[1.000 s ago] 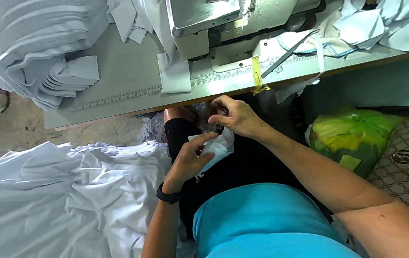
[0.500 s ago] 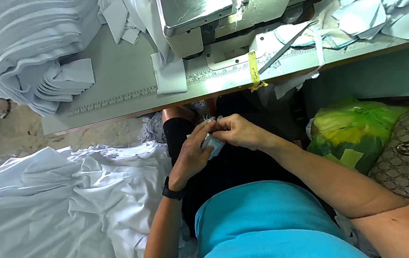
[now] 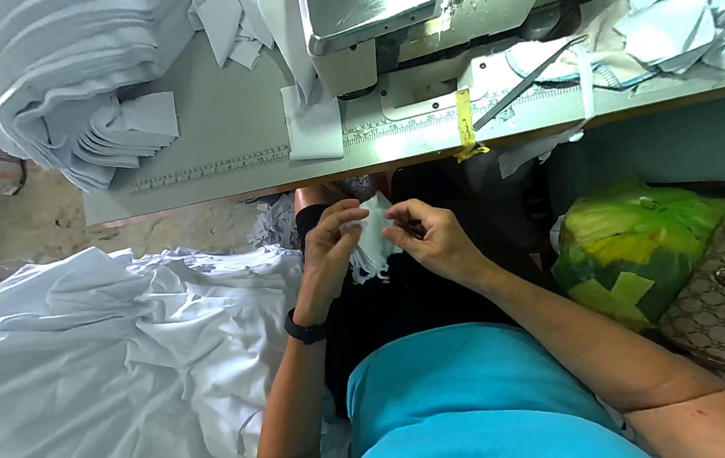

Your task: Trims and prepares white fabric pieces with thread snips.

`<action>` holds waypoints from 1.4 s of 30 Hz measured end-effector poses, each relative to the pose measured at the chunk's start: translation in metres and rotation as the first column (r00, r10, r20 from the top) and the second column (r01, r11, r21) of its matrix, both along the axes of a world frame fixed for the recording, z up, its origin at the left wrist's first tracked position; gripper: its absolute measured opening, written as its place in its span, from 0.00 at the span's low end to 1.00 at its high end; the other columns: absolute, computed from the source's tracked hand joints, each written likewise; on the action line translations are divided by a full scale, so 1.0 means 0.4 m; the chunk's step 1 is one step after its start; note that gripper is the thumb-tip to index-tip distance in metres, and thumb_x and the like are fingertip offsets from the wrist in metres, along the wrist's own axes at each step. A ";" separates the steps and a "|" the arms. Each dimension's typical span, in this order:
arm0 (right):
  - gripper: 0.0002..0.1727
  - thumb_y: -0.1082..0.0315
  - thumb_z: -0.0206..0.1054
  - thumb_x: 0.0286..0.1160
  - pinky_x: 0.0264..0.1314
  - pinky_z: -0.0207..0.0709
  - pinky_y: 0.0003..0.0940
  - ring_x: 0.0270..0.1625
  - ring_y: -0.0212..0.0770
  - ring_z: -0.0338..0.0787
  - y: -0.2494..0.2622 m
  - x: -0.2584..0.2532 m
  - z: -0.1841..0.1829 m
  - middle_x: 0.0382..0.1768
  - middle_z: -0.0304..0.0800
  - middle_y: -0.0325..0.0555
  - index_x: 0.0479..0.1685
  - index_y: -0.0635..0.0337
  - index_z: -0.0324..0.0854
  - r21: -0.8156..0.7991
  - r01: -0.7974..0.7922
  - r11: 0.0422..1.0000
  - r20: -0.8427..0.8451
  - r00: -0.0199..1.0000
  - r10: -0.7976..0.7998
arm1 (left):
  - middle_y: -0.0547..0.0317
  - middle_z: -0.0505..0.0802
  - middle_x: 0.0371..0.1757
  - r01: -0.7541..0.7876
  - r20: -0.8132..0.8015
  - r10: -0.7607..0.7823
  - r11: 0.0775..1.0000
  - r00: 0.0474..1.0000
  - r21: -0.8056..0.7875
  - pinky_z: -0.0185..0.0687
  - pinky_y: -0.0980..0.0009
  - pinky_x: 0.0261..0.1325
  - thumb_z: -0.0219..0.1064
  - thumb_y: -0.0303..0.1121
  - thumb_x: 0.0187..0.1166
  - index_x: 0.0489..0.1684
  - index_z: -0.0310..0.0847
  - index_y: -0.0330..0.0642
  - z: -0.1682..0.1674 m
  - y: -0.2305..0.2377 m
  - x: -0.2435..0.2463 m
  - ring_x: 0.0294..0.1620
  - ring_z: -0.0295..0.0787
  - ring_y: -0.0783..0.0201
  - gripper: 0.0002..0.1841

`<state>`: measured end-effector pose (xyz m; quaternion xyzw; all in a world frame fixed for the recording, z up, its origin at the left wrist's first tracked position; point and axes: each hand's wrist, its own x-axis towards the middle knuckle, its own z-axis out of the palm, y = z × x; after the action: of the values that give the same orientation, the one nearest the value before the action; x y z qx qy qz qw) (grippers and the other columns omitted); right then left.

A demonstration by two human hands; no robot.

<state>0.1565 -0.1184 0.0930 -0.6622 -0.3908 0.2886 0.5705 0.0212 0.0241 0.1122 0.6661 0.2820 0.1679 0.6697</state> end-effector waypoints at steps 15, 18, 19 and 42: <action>0.24 0.67 0.70 0.80 0.46 0.82 0.58 0.47 0.61 0.91 0.114 0.135 0.040 0.53 0.87 0.64 0.73 0.68 0.79 -0.200 0.157 0.967 0.508 0.861 -0.035 | 0.55 0.83 0.72 0.104 -0.080 -0.094 0.986 0.992 0.130 0.88 0.75 0.48 0.67 0.17 0.71 0.57 0.85 0.38 -0.018 -0.019 -0.055 0.50 0.88 0.73 0.17; 0.13 0.66 0.70 0.78 0.36 0.77 0.50 0.34 0.53 0.85 0.093 0.127 0.039 0.33 0.83 0.58 0.39 0.72 0.84 -0.187 0.079 0.979 0.458 0.889 0.016 | 0.58 0.87 0.66 0.085 -0.072 -0.075 0.985 0.995 0.152 0.86 0.77 0.52 0.61 0.19 0.76 0.37 0.92 0.38 -0.010 -0.008 -0.056 0.56 0.86 0.75 0.11; 0.15 0.65 0.66 0.82 0.34 0.72 0.41 0.30 0.43 0.80 0.078 0.114 0.040 0.27 0.81 0.50 0.29 0.68 0.83 -0.209 0.003 0.978 0.331 0.941 0.068 | 0.59 0.88 0.63 0.059 -0.108 -0.041 0.984 0.993 0.168 0.85 0.79 0.50 0.60 0.20 0.78 0.39 0.92 0.38 -0.005 -0.008 -0.050 0.52 0.86 0.76 0.12; 0.02 0.77 0.71 0.70 0.32 0.72 0.11 0.26 0.14 0.78 0.034 0.070 0.054 0.24 0.86 0.33 0.33 0.66 0.89 0.023 -0.210 0.977 -0.053 0.976 0.211 | 0.59 0.96 0.52 0.233 -0.040 -0.230 0.956 0.972 0.176 0.88 0.74 0.41 0.68 0.19 0.62 0.35 0.75 0.42 -0.013 0.016 -0.048 0.43 0.93 0.73 0.09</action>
<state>0.1845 -0.1048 0.1144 -0.6040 -0.4454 0.3619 0.5530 0.0018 0.0306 0.1072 0.7537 0.1922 0.1065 0.6194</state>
